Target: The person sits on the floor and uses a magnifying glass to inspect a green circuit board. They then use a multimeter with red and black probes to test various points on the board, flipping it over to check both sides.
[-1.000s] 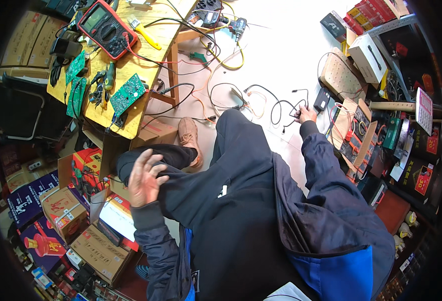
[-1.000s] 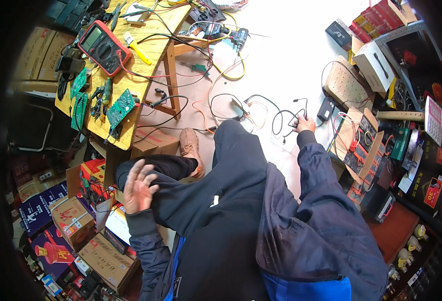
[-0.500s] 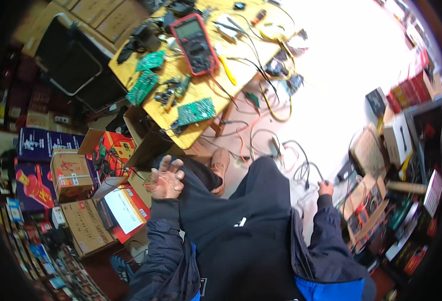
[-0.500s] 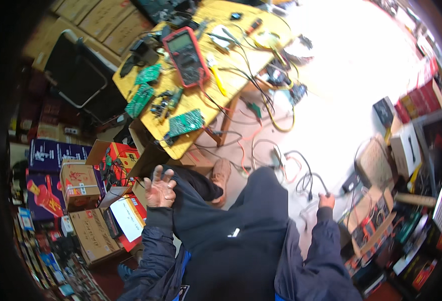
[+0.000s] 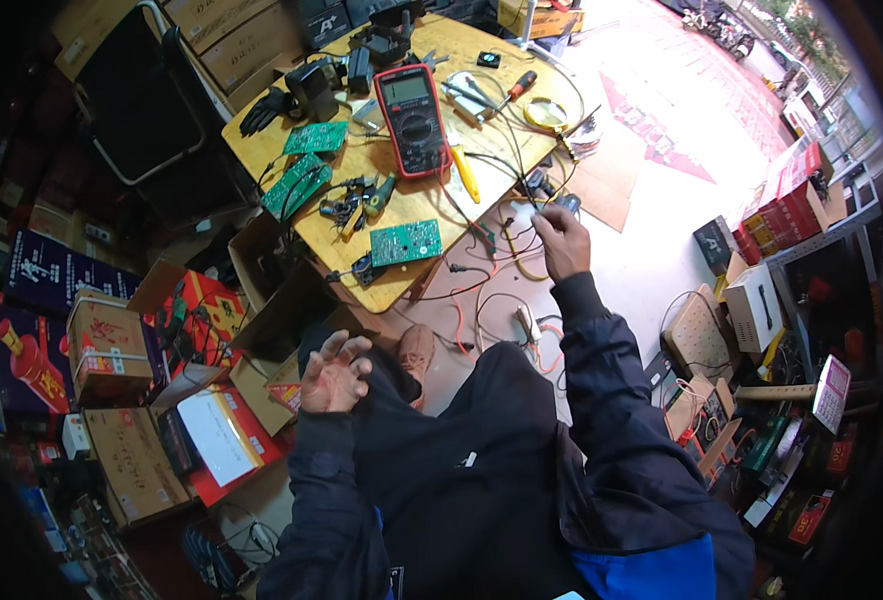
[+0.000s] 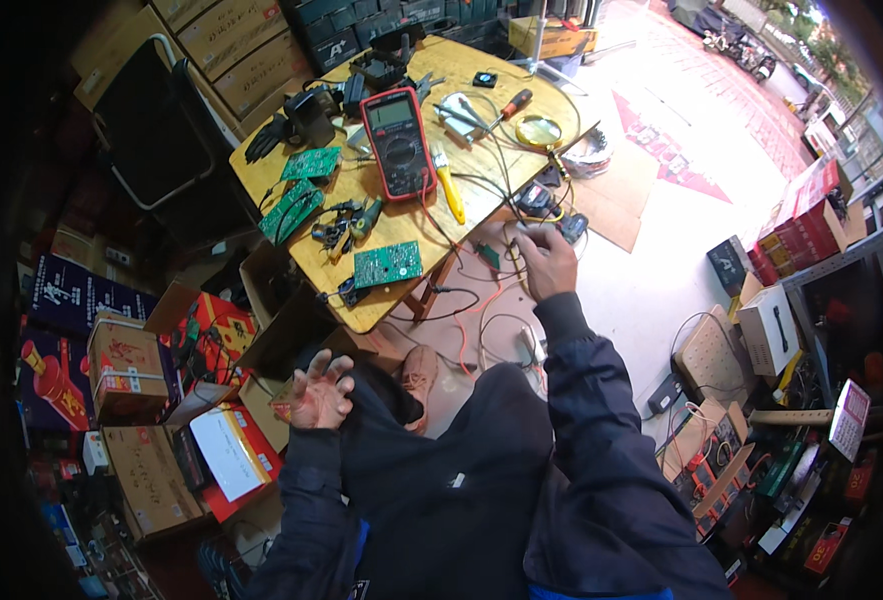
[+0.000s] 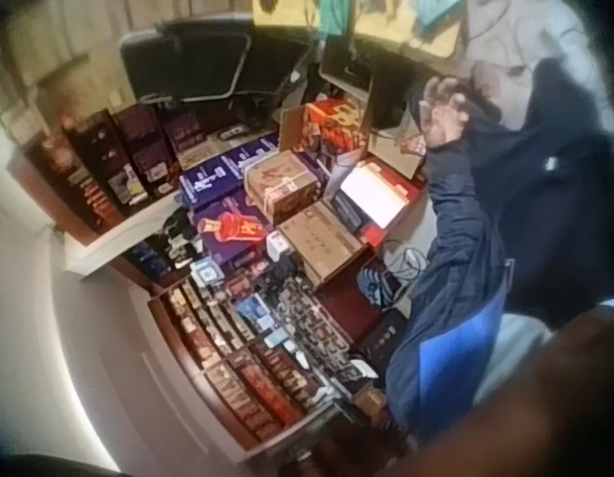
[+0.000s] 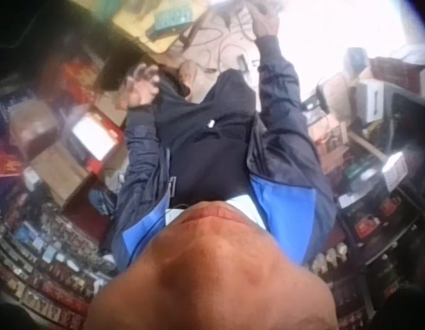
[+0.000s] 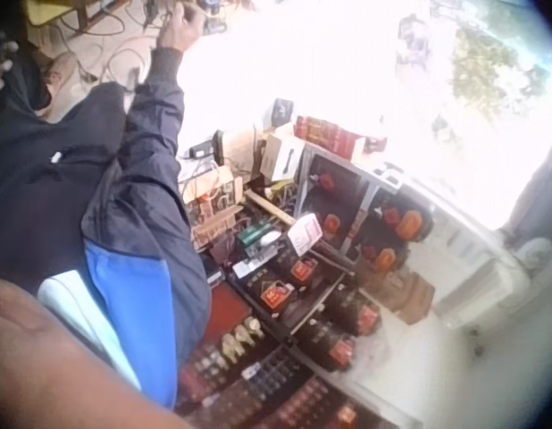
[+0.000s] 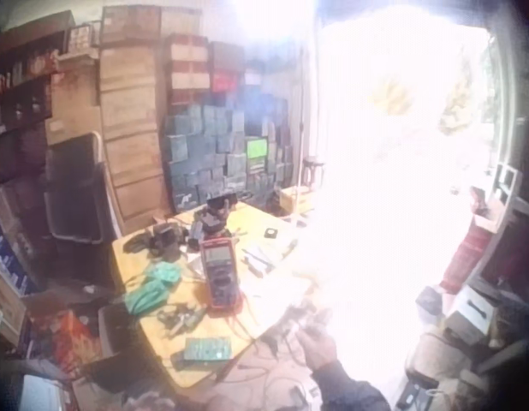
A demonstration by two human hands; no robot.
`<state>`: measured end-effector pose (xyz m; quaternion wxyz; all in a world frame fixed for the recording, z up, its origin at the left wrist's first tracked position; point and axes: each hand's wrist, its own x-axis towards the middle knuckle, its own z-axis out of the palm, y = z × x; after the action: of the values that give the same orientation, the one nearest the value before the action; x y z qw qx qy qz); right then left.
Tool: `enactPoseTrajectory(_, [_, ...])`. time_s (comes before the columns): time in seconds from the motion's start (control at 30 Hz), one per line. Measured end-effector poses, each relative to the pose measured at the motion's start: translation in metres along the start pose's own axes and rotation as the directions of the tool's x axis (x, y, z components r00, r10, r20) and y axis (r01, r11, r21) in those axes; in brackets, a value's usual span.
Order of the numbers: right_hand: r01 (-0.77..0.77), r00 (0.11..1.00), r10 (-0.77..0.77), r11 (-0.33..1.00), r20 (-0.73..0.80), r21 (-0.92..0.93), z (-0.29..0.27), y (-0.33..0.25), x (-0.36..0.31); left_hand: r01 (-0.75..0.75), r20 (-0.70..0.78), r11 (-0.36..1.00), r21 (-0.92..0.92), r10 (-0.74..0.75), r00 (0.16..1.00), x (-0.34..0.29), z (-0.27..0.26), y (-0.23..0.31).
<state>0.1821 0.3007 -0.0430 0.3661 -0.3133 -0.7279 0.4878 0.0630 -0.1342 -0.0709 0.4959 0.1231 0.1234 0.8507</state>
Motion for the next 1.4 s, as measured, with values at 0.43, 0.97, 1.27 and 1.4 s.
enactPoseTrajectory(0.43, [0.134, 0.89, 0.255, 0.645, 0.377, -0.752, 0.09, -0.084, 0.179, 0.017, -0.004, 1.0, -0.003, -0.017, 1.0, -0.002, -0.007, 0.007])
enactPoseTrajectory(0.97, [0.113, 0.991, 0.007, 0.472, 0.132, -0.874, 0.097, -0.038, 0.196, 0.058, 0.055, 0.997, -0.059, -0.055, 0.997, 0.008, -0.004, 0.005])
enactPoseTrajectory(1.27, [0.202, 0.979, -0.178, 0.816, 0.097, -0.541, 0.043, -0.041, 0.238, 0.082, 0.066, 0.997, 0.015, -0.083, 0.994, 0.022, -0.006, 0.0])
enactPoseTrajectory(1.4, [0.242, 0.968, -0.244, 0.969, 0.054, 0.044, 0.013, -0.068, 0.209, 0.101, 0.043, 0.995, -0.001, -0.101, 0.994, 0.028, -0.001, -0.001])
